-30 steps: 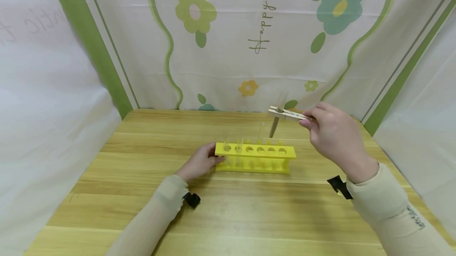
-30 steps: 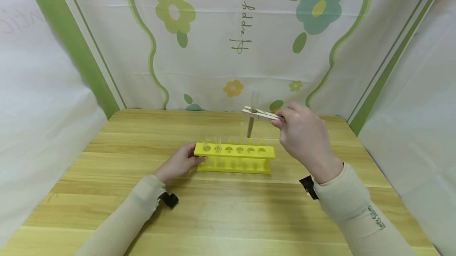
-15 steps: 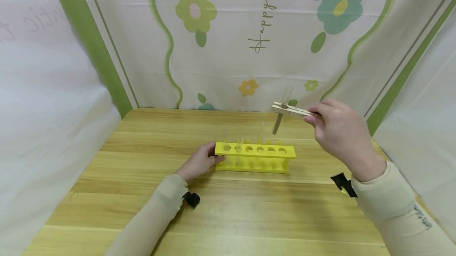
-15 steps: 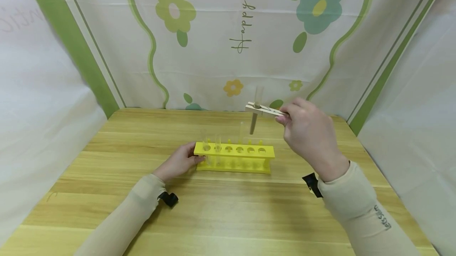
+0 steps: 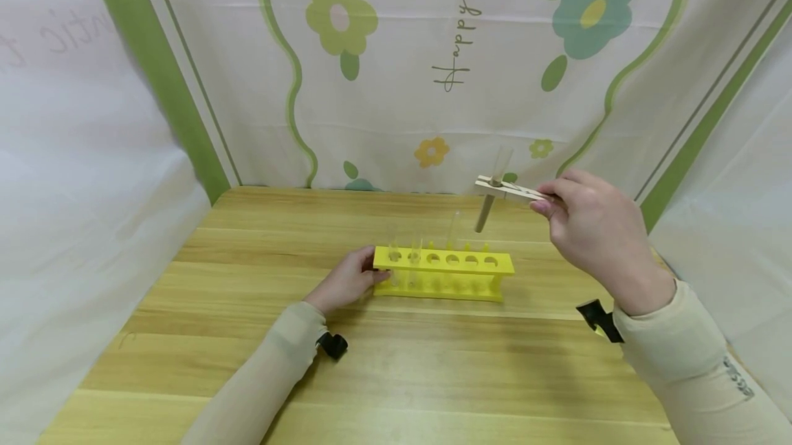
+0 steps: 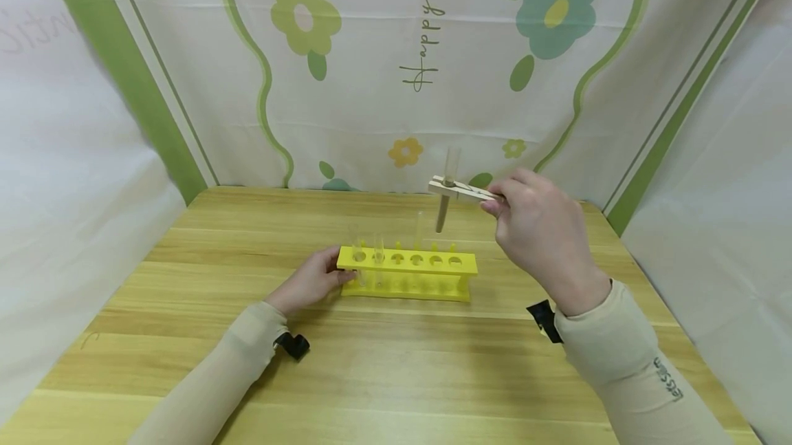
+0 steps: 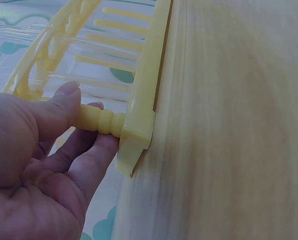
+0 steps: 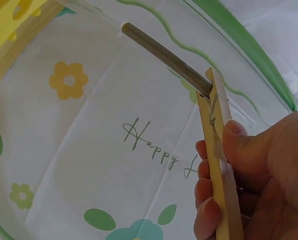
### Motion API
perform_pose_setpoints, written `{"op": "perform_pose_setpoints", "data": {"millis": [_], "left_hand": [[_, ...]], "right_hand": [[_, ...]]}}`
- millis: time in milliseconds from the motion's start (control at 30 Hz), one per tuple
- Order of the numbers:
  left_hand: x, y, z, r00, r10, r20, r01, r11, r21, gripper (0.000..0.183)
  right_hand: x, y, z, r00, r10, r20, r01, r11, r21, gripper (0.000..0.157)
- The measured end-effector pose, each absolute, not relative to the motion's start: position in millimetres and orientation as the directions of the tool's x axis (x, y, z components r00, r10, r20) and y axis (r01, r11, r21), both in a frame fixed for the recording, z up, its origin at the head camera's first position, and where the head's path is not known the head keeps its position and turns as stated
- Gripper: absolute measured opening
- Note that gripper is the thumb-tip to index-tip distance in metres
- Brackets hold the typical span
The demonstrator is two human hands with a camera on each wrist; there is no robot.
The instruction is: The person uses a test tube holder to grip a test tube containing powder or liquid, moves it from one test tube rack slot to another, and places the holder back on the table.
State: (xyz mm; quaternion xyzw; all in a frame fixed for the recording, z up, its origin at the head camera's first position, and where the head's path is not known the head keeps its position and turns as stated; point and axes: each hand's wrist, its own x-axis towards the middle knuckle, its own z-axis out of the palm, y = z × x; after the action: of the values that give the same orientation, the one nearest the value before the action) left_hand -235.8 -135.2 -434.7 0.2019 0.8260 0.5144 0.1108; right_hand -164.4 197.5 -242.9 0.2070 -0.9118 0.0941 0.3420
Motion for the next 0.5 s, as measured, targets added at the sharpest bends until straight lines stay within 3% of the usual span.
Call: {"op": "perform_pose_setpoints", "data": {"millis": [500], "left_hand": [[-235.9, -134.7, -434.6, -0.891, 0.453, 0.024, 0.221, 0.387, 0.895, 0.031]], "right_hand": [[-165.9, 197.3, -248.9, -0.690, -0.323, 0.648, -0.445, 0.895, -0.028, 0.009]]}}
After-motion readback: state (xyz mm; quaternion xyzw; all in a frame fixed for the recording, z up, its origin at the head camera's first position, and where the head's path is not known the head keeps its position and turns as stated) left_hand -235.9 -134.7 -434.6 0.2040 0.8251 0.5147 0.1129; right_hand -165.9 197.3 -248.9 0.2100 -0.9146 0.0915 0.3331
